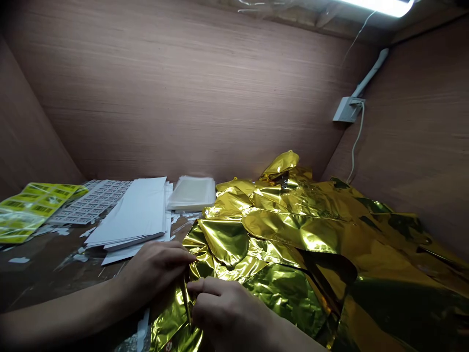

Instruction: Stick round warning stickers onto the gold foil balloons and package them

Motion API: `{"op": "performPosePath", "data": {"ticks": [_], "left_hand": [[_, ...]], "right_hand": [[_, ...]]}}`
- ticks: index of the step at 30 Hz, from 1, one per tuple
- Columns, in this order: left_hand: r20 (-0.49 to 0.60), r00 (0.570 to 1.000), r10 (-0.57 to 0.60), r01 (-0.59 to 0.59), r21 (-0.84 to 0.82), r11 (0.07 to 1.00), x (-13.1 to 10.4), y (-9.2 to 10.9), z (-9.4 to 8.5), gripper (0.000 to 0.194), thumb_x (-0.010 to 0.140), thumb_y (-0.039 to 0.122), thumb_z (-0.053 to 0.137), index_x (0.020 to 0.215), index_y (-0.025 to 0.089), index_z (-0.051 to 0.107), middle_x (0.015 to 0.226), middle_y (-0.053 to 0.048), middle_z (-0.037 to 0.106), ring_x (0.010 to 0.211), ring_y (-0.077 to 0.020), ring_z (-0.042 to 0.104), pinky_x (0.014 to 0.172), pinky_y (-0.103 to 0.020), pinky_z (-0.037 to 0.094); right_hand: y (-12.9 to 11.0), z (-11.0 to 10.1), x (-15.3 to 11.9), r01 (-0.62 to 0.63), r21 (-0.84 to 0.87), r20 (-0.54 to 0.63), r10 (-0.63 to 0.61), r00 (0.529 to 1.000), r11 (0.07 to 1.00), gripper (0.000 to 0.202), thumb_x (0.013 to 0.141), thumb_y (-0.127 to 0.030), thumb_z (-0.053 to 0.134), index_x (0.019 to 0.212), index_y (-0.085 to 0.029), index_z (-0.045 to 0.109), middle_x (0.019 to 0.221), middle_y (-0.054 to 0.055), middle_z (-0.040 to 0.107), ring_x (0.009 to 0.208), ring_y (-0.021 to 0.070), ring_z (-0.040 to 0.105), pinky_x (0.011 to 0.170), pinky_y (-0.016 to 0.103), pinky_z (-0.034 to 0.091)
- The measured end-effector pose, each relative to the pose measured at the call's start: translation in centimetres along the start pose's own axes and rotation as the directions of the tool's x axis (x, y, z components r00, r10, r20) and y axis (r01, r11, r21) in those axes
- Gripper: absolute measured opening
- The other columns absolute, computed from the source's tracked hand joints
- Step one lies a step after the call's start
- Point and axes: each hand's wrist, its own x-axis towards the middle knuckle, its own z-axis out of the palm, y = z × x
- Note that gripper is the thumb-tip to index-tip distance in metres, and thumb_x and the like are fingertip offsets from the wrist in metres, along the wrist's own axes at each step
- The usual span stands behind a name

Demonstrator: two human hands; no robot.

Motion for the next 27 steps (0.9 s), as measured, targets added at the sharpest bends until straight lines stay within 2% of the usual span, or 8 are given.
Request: {"op": "performPosePath", "data": {"ticks": [4,7,9,11,14,18,22,27], "left_hand": [[0.116,0.952,-0.283,0.303,-0.223,0.926,1.4,-0.5,-0.5,0.027,0.08,0.01,0.059,0.092,0.017,0.082,0.076,-0.002,0.077,0.065,-0.0172,0.072,0.059,-0.024,0.052],[0.12,0.916,-0.383,0.401,-0.275,0.874,1.8,-0.9,-0.7,0.025,0.086,0.015,0.055,0.094,0.013,0.078,0.069,-0.004,0.075,0.056,-0.0176,0.071,0.052,-0.025,0.055],[0.026,0.954,-0.297,0.295,-0.24,0.925,1.4,-0.8,-0.8,0.024,0.09,0.015,0.053,0.096,0.013,0.076,0.085,-0.008,0.077,0.068,-0.019,0.074,0.061,-0.028,0.06],[-0.04,0.999,0.009,-0.014,-0.139,0.99,0.6,-0.1,-1.0,0.026,0.094,0.013,0.052,0.107,0.014,0.075,0.11,-0.013,0.077,0.099,-0.0243,0.075,0.085,-0.036,0.063],[0.118,0.912,0.393,-0.398,0.026,0.917,-0.7,1.5,-1.2,0.044,0.094,0.009,0.051,0.136,0.012,0.063,0.142,-0.017,0.065,0.141,-0.0298,0.054,0.116,-0.048,0.047],[0.343,0.902,0.262,-0.307,0.083,0.948,-1.7,2.6,-1.2,0.059,0.096,0.011,0.048,0.155,0.01,0.046,0.161,-0.017,0.043,0.151,-0.0292,0.039,0.125,-0.048,0.035],[0.409,0.894,0.182,-0.239,0.092,0.967,-2.3,2.3,-1.2,0.062,0.1,0.018,0.048,0.162,0.015,0.036,0.168,-0.013,0.026,0.156,-0.0308,0.026,0.129,-0.048,0.027],[0.378,0.905,0.194,-0.229,0.049,0.972,-3.2,2.0,-1.8,0.071,0.098,0.021,0.057,0.164,0.023,0.032,0.17,-0.009,0.019,0.157,-0.0342,0.02,0.129,-0.05,0.024]], "right_hand": [[-0.3,-0.4,0.3,-0.076,0.039,0.056,0.074,0.996,0.996,0.019,0.089,-0.004,0.051,0.082,-0.021,0.055,0.107,0.009,0.074,0.099,0.0197,0.075,0.077,0.023,0.055],[-0.3,-0.4,0.3,-0.087,0.066,0.076,0.082,0.994,0.994,0.018,0.087,-0.004,0.052,0.083,-0.021,0.055,0.109,0.009,0.073,0.097,0.0185,0.073,0.081,0.023,0.054],[-0.4,-0.4,0.4,-0.093,0.089,0.094,0.084,0.992,0.992,0.018,0.085,-0.003,0.054,0.083,-0.021,0.055,0.109,0.009,0.07,0.099,0.0182,0.07,0.084,0.023,0.053],[-0.5,-0.4,0.6,-0.097,0.092,0.112,0.086,0.99,0.991,0.018,0.084,-0.004,0.054,0.081,-0.021,0.054,0.104,0.008,0.067,0.094,0.0166,0.066,0.08,0.022,0.052],[-0.7,-0.4,0.8,-0.076,0.078,0.107,0.067,0.992,0.994,0.018,0.084,-0.005,0.053,0.077,-0.021,0.049,0.093,0.005,0.061,0.08,0.0146,0.057,0.07,0.021,0.048],[-0.7,-0.1,0.6,-0.06,0.123,0.014,0.059,0.998,0.991,0.016,0.085,-0.007,0.052,0.079,-0.021,0.053,0.091,0.005,0.064,0.082,0.0161,0.059,0.073,0.024,0.05],[-0.3,-0.1,0.4,-0.374,0.033,-0.256,0.369,0.893,0.927,0.012,0.093,-0.015,0.054,0.093,-0.021,0.064,0.095,0.007,0.068,0.089,0.0213,0.064,0.08,0.033,0.051],[0.2,-1.1,2.9,-0.627,0.055,-0.044,0.629,0.776,0.777,0.023,0.09,-0.021,0.061,0.112,-0.018,0.066,0.098,0.008,0.072,0.085,0.0225,0.065,0.074,0.034,0.051]]}}
